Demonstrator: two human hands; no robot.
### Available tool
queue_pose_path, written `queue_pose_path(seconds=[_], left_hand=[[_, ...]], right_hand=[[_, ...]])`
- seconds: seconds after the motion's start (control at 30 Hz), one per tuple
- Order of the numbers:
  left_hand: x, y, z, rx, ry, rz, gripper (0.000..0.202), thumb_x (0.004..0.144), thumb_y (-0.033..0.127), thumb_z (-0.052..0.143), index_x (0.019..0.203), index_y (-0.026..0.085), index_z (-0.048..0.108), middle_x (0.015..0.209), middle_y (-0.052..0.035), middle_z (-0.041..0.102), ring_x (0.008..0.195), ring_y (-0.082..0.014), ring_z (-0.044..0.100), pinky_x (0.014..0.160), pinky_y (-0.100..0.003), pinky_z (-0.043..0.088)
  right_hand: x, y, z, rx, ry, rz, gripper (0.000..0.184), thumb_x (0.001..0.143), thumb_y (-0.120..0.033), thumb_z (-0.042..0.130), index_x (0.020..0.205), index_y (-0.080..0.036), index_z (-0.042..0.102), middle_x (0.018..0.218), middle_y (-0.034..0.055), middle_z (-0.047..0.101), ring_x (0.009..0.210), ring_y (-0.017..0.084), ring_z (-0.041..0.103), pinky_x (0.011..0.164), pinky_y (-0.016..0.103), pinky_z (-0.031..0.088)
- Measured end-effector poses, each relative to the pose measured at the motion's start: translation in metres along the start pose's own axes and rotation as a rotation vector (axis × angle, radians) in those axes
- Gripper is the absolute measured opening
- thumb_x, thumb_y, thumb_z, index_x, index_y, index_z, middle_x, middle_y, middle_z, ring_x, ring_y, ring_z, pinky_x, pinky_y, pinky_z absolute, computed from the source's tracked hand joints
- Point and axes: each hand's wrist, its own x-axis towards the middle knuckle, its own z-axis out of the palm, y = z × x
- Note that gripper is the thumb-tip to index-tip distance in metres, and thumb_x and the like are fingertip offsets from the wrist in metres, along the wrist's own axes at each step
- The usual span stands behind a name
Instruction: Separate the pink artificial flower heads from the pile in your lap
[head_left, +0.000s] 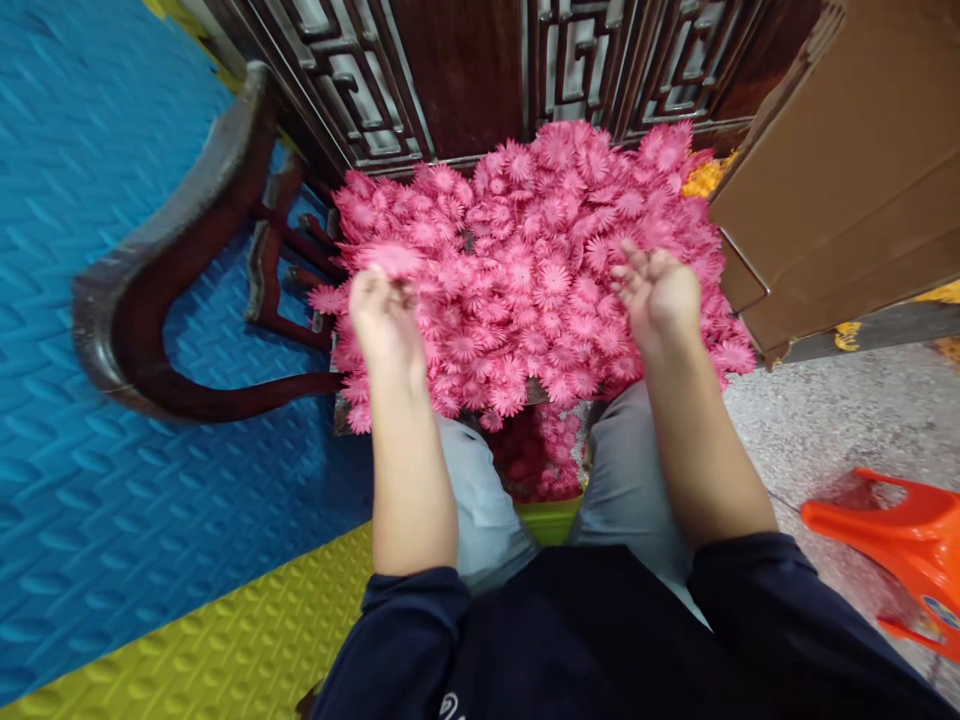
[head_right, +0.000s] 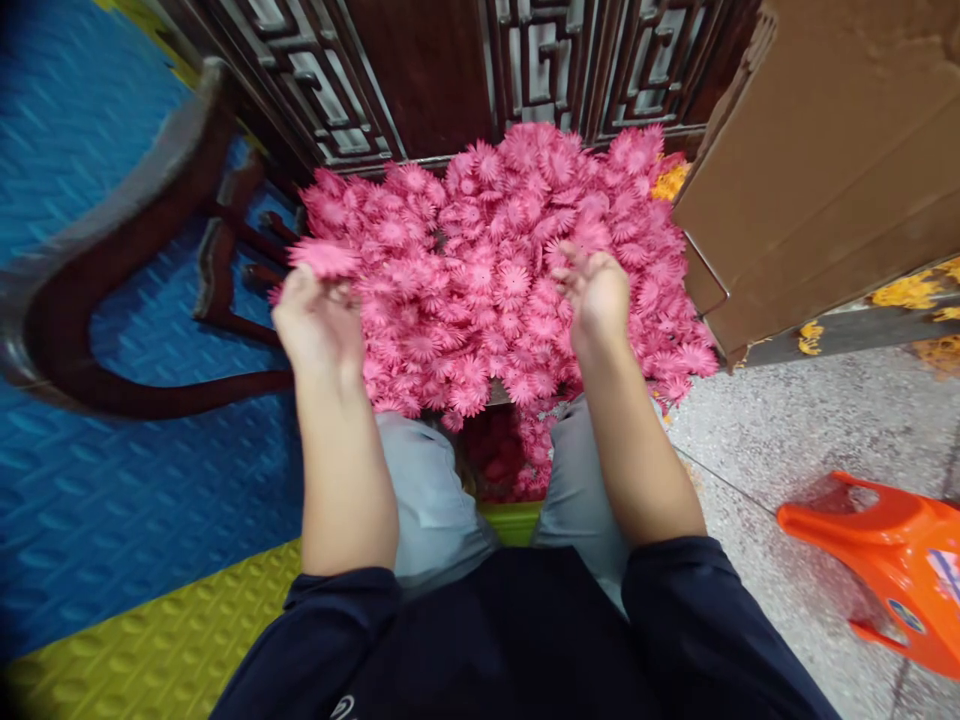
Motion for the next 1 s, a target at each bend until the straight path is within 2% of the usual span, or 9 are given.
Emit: queue_pose_path(seconds=[0.07, 0.13, 0.23, 0.3, 0.4, 0.5, 0.6, 0.83, 1.0], left_hand=[[0.004, 0.006, -0.009, 0.057, 0.075, 0.146, 0.034, 0.066, 0.032, 0.078, 0.065, 0.018, 0.046, 0.059, 0.0054, 0.045, 0.057, -0.0058, 0.038, 0.060, -0.024, 0.026], [0.000, 0.004, -0.008, 0.128, 0.045, 0.178, 0.033, 0.065, 0.036, 0.080, 0.065, 0.018, 0.052, 0.057, 0.0058, 0.045, 0.057, -0.0050, 0.038, 0.061, -0.025, 0.028], [-0.014, -0.007, 0.005, 0.194, -0.062, 0.104, 0.033, 0.063, 0.041, 0.081, 0.065, 0.018, 0.057, 0.057, 0.0061, 0.047, 0.059, -0.0056, 0.042, 0.066, -0.025, 0.036], [-0.023, -0.013, 0.015, 0.258, -0.113, 0.073, 0.032, 0.064, 0.041, 0.080, 0.063, 0.019, 0.057, 0.057, 0.0061, 0.051, 0.061, -0.0067, 0.046, 0.069, -0.024, 0.040], [-0.030, -0.016, 0.024, 0.319, -0.159, 0.043, 0.028, 0.064, 0.034, 0.079, 0.058, 0.019, 0.056, 0.058, 0.0057, 0.055, 0.062, -0.0075, 0.048, 0.070, -0.023, 0.042], [-0.031, -0.016, 0.025, 0.277, -0.200, 0.016, 0.023, 0.062, 0.024, 0.077, 0.055, 0.018, 0.056, 0.058, 0.0054, 0.056, 0.061, -0.0067, 0.049, 0.068, -0.022, 0.042], [-0.033, -0.018, 0.025, 0.182, -0.273, -0.061, 0.028, 0.058, 0.023, 0.079, 0.053, 0.018, 0.052, 0.056, 0.0060, 0.053, 0.057, -0.0059, 0.048, 0.064, -0.022, 0.041], [-0.036, -0.023, 0.028, 0.109, -0.434, -0.222, 0.040, 0.052, 0.043, 0.085, 0.055, 0.018, 0.055, 0.058, 0.0057, 0.053, 0.060, -0.0063, 0.048, 0.067, -0.022, 0.042], [-0.035, -0.022, 0.029, 0.114, -0.517, -0.235, 0.031, 0.055, 0.042, 0.085, 0.064, 0.019, 0.065, 0.065, 0.0026, 0.061, 0.068, -0.0102, 0.056, 0.071, -0.025, 0.045]], right_hand=[[0.009, 0.000, -0.006, -0.035, 0.019, -0.034, 0.010, 0.089, -0.028, 0.045, 0.085, -0.023, 0.052, 0.111, 0.0020, 0.067, 0.074, 0.009, 0.063, 0.061, 0.024, 0.047], [0.008, 0.005, -0.003, -0.092, -0.036, 0.009, 0.008, 0.086, -0.029, 0.052, 0.090, -0.022, 0.054, 0.109, 0.0035, 0.068, 0.071, 0.009, 0.062, 0.060, 0.024, 0.047], [-0.004, 0.019, 0.014, -0.198, -0.207, 0.057, 0.025, 0.078, -0.032, 0.065, 0.099, -0.022, 0.057, 0.102, 0.0052, 0.069, 0.072, 0.012, 0.063, 0.064, 0.027, 0.049], [-0.014, 0.028, 0.026, -0.243, -0.317, -0.007, 0.036, 0.071, -0.036, 0.073, 0.101, -0.021, 0.059, 0.095, 0.0043, 0.070, 0.080, 0.015, 0.064, 0.073, 0.031, 0.051], [-0.027, 0.035, 0.040, -0.255, -0.423, -0.133, 0.038, 0.065, -0.047, 0.076, 0.090, -0.020, 0.064, 0.091, 0.0038, 0.070, 0.090, 0.017, 0.064, 0.088, 0.035, 0.050], [-0.037, 0.032, 0.048, -0.256, -0.422, -0.249, 0.037, 0.067, -0.054, 0.072, 0.078, -0.020, 0.066, 0.089, 0.0035, 0.069, 0.090, 0.017, 0.063, 0.090, 0.035, 0.048], [-0.045, 0.027, 0.053, -0.242, -0.463, -0.306, 0.037, 0.067, -0.055, 0.072, 0.081, -0.021, 0.068, 0.092, 0.0027, 0.070, 0.089, 0.016, 0.063, 0.088, 0.033, 0.048], [-0.049, 0.021, 0.051, -0.166, -0.535, -0.206, 0.040, 0.060, -0.055, 0.077, 0.081, -0.022, 0.069, 0.089, 0.0011, 0.070, 0.087, 0.014, 0.064, 0.089, 0.032, 0.051], [-0.046, 0.016, 0.046, -0.123, -0.544, -0.136, 0.034, 0.060, -0.046, 0.080, 0.082, -0.022, 0.071, 0.088, 0.0000, 0.071, 0.088, 0.013, 0.065, 0.088, 0.031, 0.052]])
